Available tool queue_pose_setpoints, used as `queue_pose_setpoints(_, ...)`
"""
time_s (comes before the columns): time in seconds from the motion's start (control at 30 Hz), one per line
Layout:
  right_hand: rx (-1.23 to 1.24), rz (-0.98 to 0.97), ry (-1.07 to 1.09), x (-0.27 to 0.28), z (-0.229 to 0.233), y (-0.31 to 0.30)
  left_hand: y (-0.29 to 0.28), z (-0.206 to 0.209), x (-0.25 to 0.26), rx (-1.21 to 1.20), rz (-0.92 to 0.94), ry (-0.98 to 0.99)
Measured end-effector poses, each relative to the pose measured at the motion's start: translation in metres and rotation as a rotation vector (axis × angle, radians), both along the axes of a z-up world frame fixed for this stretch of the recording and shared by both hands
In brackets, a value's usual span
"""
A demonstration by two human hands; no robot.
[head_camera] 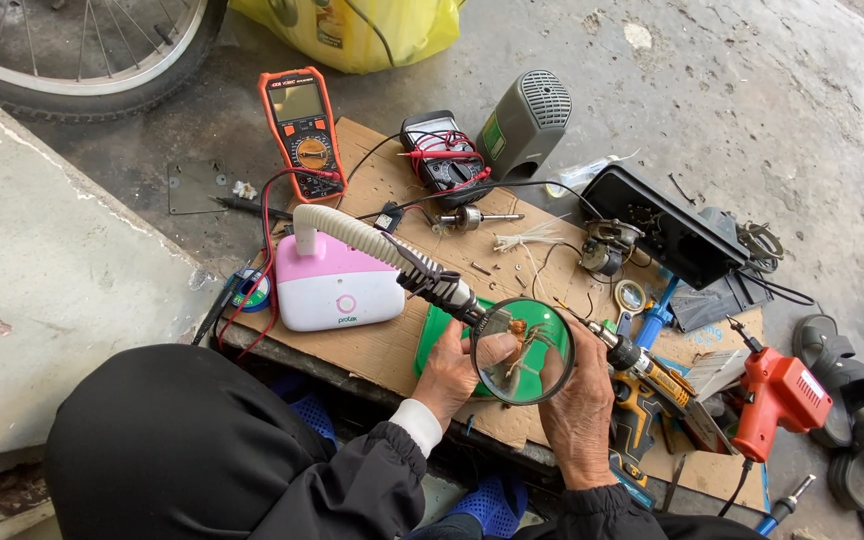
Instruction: Repairing the internal windings of an electric motor by inspecting and soldering wires using a magnifying glass.
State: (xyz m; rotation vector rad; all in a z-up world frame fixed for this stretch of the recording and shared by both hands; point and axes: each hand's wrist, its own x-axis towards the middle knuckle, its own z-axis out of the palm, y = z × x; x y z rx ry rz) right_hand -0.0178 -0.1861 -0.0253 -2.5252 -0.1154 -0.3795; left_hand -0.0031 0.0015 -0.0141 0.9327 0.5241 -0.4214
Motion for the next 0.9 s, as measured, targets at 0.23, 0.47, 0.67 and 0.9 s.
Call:
queue_pose_setpoints(0.23, 0.081, -0.039, 0.171, 0.001, -0.012, -0.005, -0.002, 0.000, 0.002, 0.012, -0.016, -0.001)
queue_pose_setpoints(0.47, 0.075, -0.059, 0.152, -0.002, -0.015, -0.010, -0.002, -0.001, 0.002, 0.024, -0.032, -0.004)
queue_pose_setpoints(0.67, 0.122, -0.112, 0.185, -0.004, -0.003, -0.002, -0.001, -0.001, 0.002, 0.032, -0.044, -0.007)
queue_pose_setpoints(0.9, 0.165, -0.176, 0.279, -0.007, 0.012, 0.001, -0.002, -0.002, -0.001, 0.044, -0.065, -0.009)
